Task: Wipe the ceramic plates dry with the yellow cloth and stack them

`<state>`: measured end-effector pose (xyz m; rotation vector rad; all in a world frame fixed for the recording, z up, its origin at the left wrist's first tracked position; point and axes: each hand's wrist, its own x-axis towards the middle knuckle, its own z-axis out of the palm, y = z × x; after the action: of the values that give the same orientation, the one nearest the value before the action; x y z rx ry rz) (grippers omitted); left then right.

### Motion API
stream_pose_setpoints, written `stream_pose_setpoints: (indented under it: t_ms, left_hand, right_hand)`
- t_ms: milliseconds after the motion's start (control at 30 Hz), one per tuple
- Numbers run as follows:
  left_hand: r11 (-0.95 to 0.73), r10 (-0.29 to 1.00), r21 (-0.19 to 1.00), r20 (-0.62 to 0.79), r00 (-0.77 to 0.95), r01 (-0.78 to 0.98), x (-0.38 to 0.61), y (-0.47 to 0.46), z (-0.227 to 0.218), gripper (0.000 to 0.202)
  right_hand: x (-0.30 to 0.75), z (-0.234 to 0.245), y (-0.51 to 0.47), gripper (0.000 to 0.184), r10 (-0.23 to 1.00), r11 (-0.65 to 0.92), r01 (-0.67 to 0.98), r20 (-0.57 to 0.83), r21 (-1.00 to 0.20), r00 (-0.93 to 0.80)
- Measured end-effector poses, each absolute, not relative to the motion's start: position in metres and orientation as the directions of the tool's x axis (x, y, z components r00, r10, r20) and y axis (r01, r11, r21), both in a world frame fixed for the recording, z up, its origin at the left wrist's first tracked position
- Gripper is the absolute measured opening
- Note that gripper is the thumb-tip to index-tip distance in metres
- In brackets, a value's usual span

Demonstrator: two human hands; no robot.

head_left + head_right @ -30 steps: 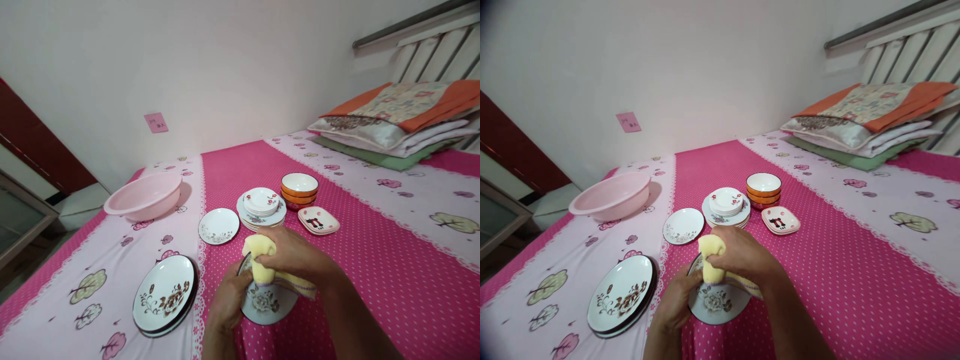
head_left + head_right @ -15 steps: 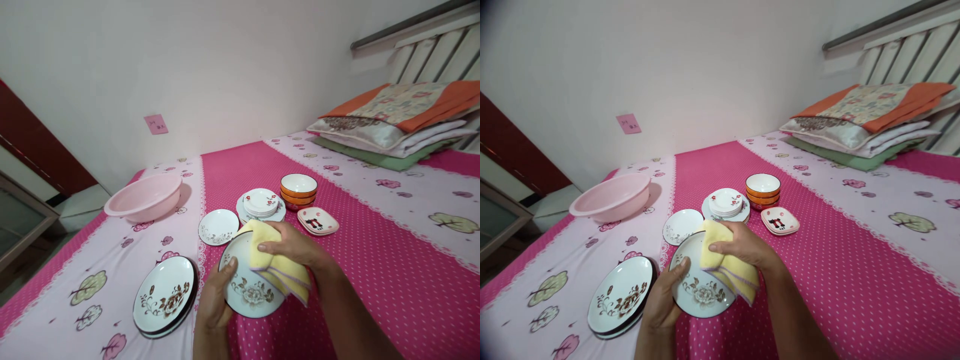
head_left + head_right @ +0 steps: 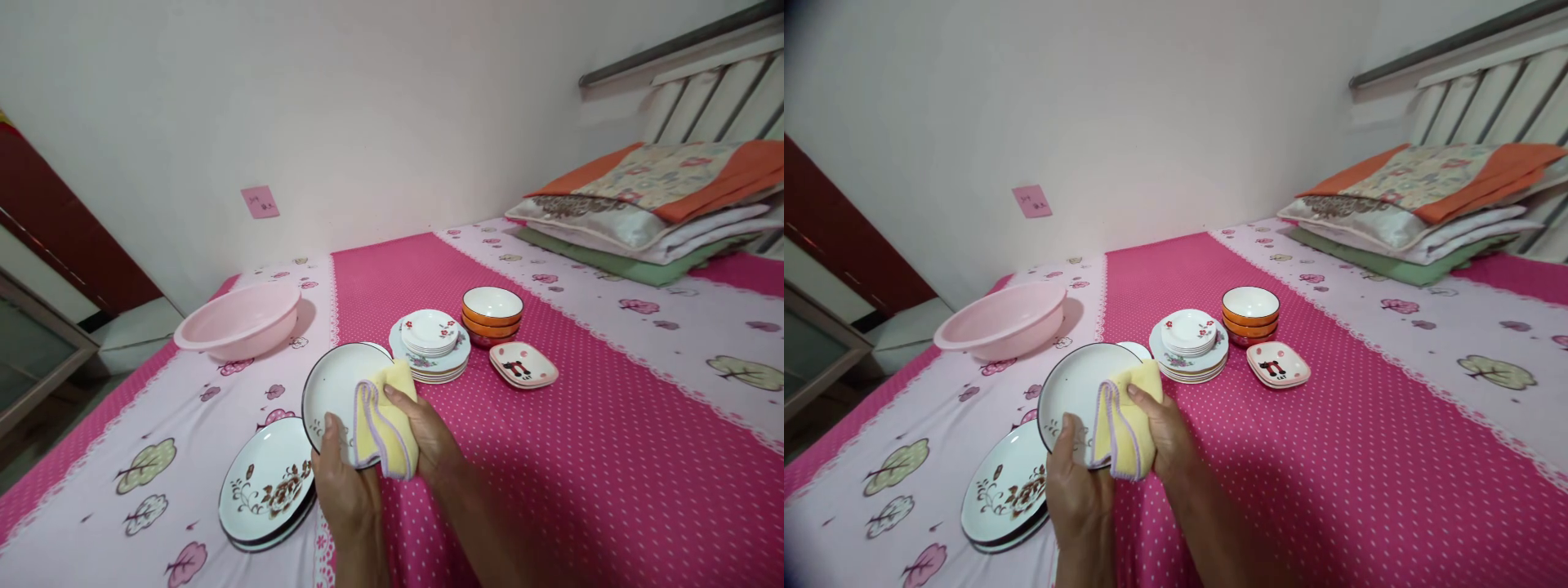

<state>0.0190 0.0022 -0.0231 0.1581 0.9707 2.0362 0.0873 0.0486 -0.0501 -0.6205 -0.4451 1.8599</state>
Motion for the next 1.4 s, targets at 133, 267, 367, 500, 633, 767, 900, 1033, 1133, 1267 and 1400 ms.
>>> stream_pose_setpoints:
  t_ms: [133,267,367,500,633,767,900,1033,1133,1267,1400]
  left_hand:
    - [-0.263,0.798,0.710,-0.220,-0.561,-0.653,0.015,0.001,-0.024,0.038]
    - [-0.169,0.889,0.709,-0.190,-0.416,-0.685,0.003,-0.001,-0.021,0.042]
    - [-0.049,0.909,0.758,-0.236,-0.344,-0.650,-0.003,-0.002,-0.018,0.047]
    - [0.050,0.891,0.833,-0.287,-0.352,-0.551,-0.004,-0.004,-0.017,0.047]
    - [0.021,0.911,0.840,-0.239,-0.336,-0.542,-0.003,-0.003,-0.019,0.045]
    - [-0.094,0.867,0.777,-0.244,-0.435,-0.622,-0.001,-0.001,-0.022,0.040]
    - [-0.239,0.800,0.736,-0.220,-0.558,-0.634,0.007,-0.001,-0.026,0.043]
    - [-0.347,0.725,0.734,-0.184,-0.663,-0.584,0.013,0.000,-0.029,0.044]
    - [-0.296,0.734,0.752,-0.216,-0.644,-0.590,0.012,0.002,-0.027,0.042]
    - [-0.154,0.830,0.703,-0.290,-0.476,-0.695,0.007,0.004,-0.021,0.038]
    - [-0.009,0.929,0.724,-0.248,-0.273,-0.689,0.000,-0.001,-0.018,0.035]
  right_hand:
    - [0.103,-0.050,0.054,0.059,0.959,-0.282,-0.712,-0.181,-0.643,-0.217]
    - [0.146,-0.036,0.063,0.054,0.982,-0.162,-0.574,-0.072,-0.803,-0.177]
    - [0.172,-0.027,0.063,0.050,0.970,-0.149,-0.442,-0.042,-0.884,-0.241]
    - [0.180,-0.025,0.059,0.047,0.950,-0.147,-0.358,-0.031,-0.922,-0.311]
    - [0.171,-0.022,0.055,0.051,0.938,-0.173,-0.401,-0.027,-0.900,-0.346]
    - [0.156,-0.017,0.051,0.055,0.938,-0.202,-0.504,-0.019,-0.840,-0.345]
    - [0.131,-0.021,0.048,0.056,0.941,-0.270,-0.636,-0.058,-0.723,-0.333]
    - [0.109,-0.033,0.047,0.058,0.916,-0.362,-0.660,-0.118,-0.659,-0.384]
    - [0.109,-0.038,0.051,0.060,0.922,-0.355,-0.636,-0.145,-0.685,-0.358]
    - [0.136,-0.033,0.057,0.055,0.959,-0.246,-0.549,-0.117,-0.799,-0.259]
    - [0.169,-0.020,0.055,0.049,0.940,-0.224,-0.412,-0.084,-0.883,-0.332]
